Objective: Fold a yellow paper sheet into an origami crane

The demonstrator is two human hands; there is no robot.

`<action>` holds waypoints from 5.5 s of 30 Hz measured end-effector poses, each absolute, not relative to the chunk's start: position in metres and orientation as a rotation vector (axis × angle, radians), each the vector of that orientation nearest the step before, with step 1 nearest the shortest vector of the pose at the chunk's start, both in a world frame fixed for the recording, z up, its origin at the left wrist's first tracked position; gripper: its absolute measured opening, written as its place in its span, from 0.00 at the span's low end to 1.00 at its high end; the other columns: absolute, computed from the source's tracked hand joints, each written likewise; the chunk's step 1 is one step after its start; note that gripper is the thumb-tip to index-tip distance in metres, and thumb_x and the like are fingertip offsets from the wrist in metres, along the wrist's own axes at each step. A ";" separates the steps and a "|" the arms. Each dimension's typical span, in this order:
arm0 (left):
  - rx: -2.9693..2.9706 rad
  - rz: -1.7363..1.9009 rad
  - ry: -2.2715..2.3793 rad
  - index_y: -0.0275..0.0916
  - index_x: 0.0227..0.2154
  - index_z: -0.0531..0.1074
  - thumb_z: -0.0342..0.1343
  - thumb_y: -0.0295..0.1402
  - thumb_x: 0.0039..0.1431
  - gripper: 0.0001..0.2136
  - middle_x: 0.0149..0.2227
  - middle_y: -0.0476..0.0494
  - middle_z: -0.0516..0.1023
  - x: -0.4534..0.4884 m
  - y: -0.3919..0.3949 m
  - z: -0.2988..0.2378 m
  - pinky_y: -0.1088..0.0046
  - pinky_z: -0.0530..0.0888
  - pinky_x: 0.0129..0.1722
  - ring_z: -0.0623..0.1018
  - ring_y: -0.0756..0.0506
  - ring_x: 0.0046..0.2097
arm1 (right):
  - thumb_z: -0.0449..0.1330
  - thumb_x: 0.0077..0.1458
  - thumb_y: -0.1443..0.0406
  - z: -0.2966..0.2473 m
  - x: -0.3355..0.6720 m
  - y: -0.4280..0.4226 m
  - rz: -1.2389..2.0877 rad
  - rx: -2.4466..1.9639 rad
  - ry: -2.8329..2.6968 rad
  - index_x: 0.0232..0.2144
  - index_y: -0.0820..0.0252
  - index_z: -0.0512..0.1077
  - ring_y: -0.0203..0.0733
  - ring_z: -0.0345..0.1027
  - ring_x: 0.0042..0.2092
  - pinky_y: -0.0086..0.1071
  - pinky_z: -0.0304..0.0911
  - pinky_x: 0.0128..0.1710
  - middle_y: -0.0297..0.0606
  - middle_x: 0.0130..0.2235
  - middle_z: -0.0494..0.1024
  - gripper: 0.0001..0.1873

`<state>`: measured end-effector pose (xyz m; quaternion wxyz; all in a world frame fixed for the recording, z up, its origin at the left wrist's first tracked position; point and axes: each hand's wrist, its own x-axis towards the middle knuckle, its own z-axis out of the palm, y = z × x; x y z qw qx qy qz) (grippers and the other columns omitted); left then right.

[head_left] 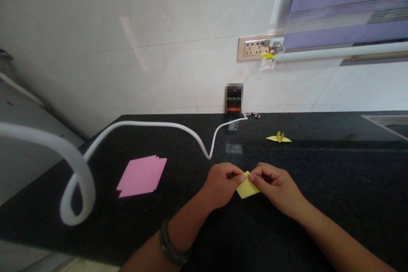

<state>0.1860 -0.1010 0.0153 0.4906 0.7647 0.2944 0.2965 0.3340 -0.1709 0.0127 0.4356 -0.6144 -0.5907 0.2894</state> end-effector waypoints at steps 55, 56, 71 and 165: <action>1.752 0.823 0.844 0.33 0.24 0.72 0.50 0.34 0.49 0.10 0.23 0.46 0.72 0.185 -0.095 0.013 0.78 0.65 0.23 0.69 0.51 0.25 | 0.48 0.53 0.63 0.015 0.333 -0.171 0.529 -1.550 -1.740 0.20 0.60 0.65 0.35 0.61 0.26 0.28 0.56 0.26 0.34 0.22 0.66 0.13; 1.757 0.828 0.843 0.33 0.24 0.72 0.50 0.34 0.49 0.10 0.23 0.46 0.72 0.185 -0.095 0.013 0.78 0.65 0.23 0.69 0.51 0.25 | 0.48 0.54 0.63 0.016 0.332 -0.171 0.511 -1.559 -1.749 0.21 0.60 0.65 0.35 0.61 0.26 0.29 0.56 0.26 0.34 0.22 0.66 0.13; 1.822 0.715 0.777 0.33 0.24 0.72 0.50 0.32 0.49 0.09 0.23 0.46 0.72 0.190 -0.102 0.010 0.78 0.65 0.24 0.69 0.51 0.25 | 0.47 0.54 0.63 0.012 0.327 -0.170 0.572 -1.524 -1.717 0.24 0.60 0.66 0.35 0.62 0.28 0.28 0.57 0.28 0.35 0.25 0.67 0.12; 2.047 0.630 0.798 0.36 0.24 0.69 0.44 0.35 0.53 0.11 0.23 0.49 0.70 0.188 -0.106 0.010 0.78 0.62 0.24 0.68 0.52 0.26 | 0.48 0.51 0.65 0.007 0.331 -0.169 0.636 -1.571 -1.591 0.19 0.60 0.63 0.34 0.57 0.24 0.27 0.54 0.24 0.31 0.21 0.63 0.11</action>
